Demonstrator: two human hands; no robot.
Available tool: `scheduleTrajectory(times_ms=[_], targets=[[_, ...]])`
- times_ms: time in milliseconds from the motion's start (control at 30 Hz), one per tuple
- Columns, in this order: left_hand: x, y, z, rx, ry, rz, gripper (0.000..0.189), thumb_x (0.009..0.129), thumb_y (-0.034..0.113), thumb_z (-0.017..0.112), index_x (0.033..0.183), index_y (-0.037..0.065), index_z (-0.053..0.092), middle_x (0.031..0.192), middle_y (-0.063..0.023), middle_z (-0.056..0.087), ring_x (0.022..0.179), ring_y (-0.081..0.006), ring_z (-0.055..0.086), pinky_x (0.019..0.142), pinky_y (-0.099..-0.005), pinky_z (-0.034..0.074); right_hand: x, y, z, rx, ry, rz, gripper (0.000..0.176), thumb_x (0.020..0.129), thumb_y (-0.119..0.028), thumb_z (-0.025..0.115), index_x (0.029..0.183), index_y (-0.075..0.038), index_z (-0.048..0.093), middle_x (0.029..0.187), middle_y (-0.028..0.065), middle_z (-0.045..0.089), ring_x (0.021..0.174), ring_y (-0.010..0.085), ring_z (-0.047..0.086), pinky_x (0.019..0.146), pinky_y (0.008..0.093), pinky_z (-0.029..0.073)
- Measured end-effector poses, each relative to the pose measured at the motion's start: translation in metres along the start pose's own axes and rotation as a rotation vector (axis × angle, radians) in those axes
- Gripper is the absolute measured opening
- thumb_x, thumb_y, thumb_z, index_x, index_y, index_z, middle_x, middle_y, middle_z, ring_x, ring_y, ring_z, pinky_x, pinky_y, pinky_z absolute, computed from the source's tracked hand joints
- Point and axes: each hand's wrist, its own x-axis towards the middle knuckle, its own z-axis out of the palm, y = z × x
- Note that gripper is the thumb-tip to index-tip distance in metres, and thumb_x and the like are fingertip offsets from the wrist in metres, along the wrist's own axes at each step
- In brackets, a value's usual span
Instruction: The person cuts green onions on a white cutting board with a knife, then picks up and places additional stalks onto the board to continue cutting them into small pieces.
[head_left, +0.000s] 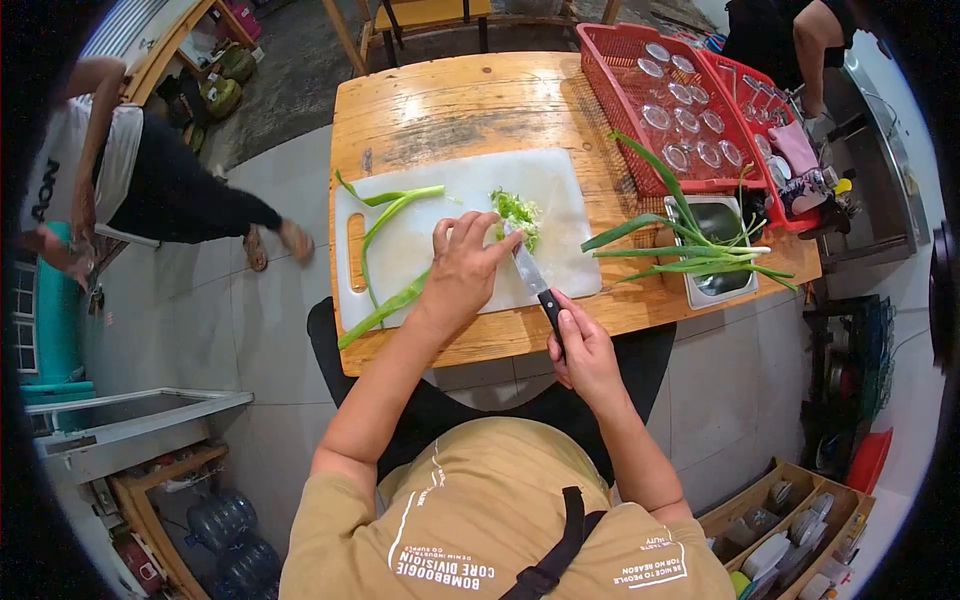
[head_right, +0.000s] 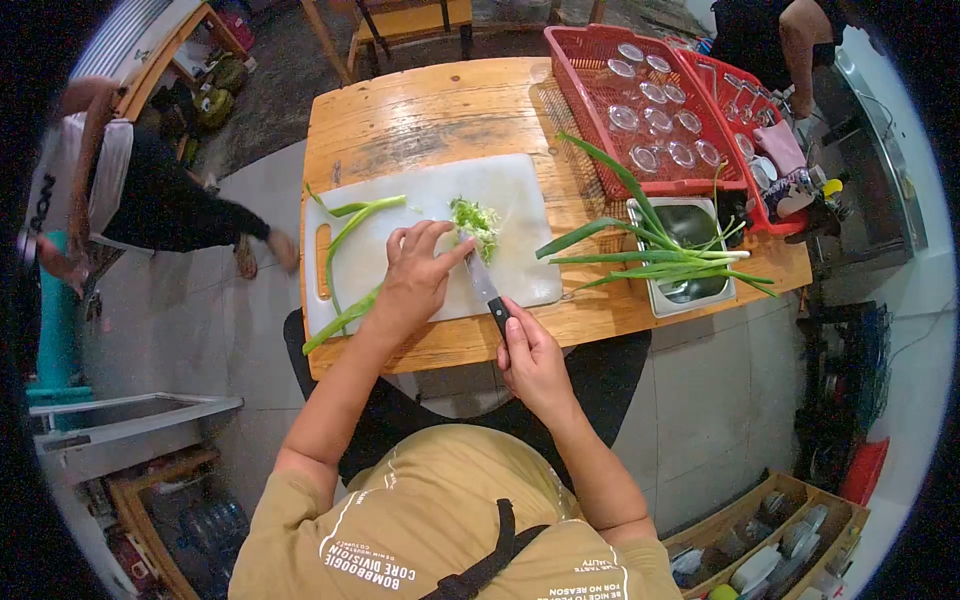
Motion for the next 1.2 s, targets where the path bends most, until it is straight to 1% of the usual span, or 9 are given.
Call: scheduleTrajectory(times_ms=[167,233,267,333,533,867,1000,1067,1200], targets=[[0.007,-0.014,0.005,0.087,0.026,-0.101,0.048,0.092,0.003,0.069,0.137,0.017,0.076,0.143,-0.0124,0.063,0.141,-0.0301,0.054,0.121,-0.0537,0.033,-0.002,0.011,-0.007,-0.145,0.04,-0.101,0.044,0.12,-0.028,0.053,0.159,-0.008,0.059,0.074,0.0016,0.06,0.062,0.0069,0.054,0.056,0.028,0.045],[0.006,-0.015,0.001,0.048,0.036,-0.114,0.05,0.091,0.001,0.069,0.139,0.017,0.075,0.143,-0.0126,0.063,0.141,-0.0315,0.055,0.121,-0.055,0.032,-0.005,0.011,-0.005,-0.503,0.206,-0.383,0.042,0.116,-0.016,0.061,0.156,-0.006,0.062,0.084,0.0017,0.064,0.065,0.0101,0.059,0.06,0.0261,0.048],[0.005,-0.015,-0.001,0.009,0.048,-0.131,0.053,0.091,-0.001,0.068,0.141,0.016,0.074,0.142,-0.0128,0.063,0.141,-0.033,0.055,0.121,-0.0563,0.032,-0.003,0.012,-0.006,-0.501,0.211,-0.381,0.042,0.116,-0.016,0.061,0.156,-0.006,0.062,0.084,0.0017,0.064,0.065,0.0101,0.059,0.06,0.0261,0.048],[0.003,-0.011,-0.01,-0.02,0.068,-0.124,0.054,0.09,-0.001,0.068,0.141,0.016,0.074,0.141,-0.013,0.063,0.141,-0.0334,0.056,0.121,-0.0561,0.033,0.004,0.014,-0.009,-0.728,0.322,-0.839,0.042,0.109,-0.015,0.07,0.15,-0.01,0.068,0.094,0.0138,0.067,0.07,0.0272,0.066,0.066,0.0398,0.054],[-0.003,0.011,-0.031,-0.118,0.051,-0.02,0.053,0.088,-0.001,0.071,0.136,0.02,0.077,0.14,-0.0121,0.063,0.14,-0.0331,0.055,0.121,-0.0551,0.032,-0.009,0.002,0.0,-0.96,0.395,-0.67,0.051,0.101,-0.009,0.075,0.151,-0.02,0.069,0.093,0.0118,0.06,0.071,0.0325,0.067,0.064,0.0452,0.055],[0.008,-0.005,-0.004,-0.052,0.023,-0.031,0.054,0.088,0.0,0.071,0.136,0.022,0.078,0.144,-0.0138,0.062,0.142,-0.0341,0.053,0.121,-0.0561,0.033,-0.016,0.005,0.0,-1.027,0.383,-0.707,0.051,0.1,-0.009,0.077,0.149,-0.017,0.071,0.093,0.0114,0.06,0.074,0.031,0.067,0.064,0.0443,0.056],[0.013,-0.011,-0.004,-0.007,0.017,-0.067,0.048,0.091,0.002,0.073,0.135,0.02,0.078,0.143,-0.0133,0.062,0.14,-0.033,0.054,0.12,-0.0552,0.034,-0.021,0.006,-0.003,-1.013,0.404,-0.71,0.048,0.1,-0.005,0.077,0.147,-0.014,0.072,0.092,0.0111,0.061,0.069,0.0271,0.066,0.065,0.0394,0.055],[0.015,-0.011,-0.006,-0.037,0.111,-0.086,0.036,0.092,0.004,0.076,0.126,0.014,0.079,0.129,-0.0097,0.068,0.131,-0.0294,0.061,0.117,-0.0508,0.037,-0.024,0.004,-0.004,-0.973,0.401,-0.703,0.047,0.101,-0.005,0.076,0.147,-0.013,0.072,0.092,0.0116,0.061,0.07,0.0283,0.066,0.066,0.0398,0.055],[0.013,-0.017,-0.007,-0.134,0.06,-0.134,0.026,0.092,0.005,0.078,0.117,0.011,0.077,0.114,-0.0063,0.072,0.119,-0.0273,0.066,0.113,-0.0469,0.04,-0.022,0.005,-0.011,-0.872,0.357,-0.641,0.04,0.106,-0.014,0.073,0.146,-0.01,0.071,0.1,0.0164,0.071,0.085,0.0359,0.073,0.076,0.044,0.06]])
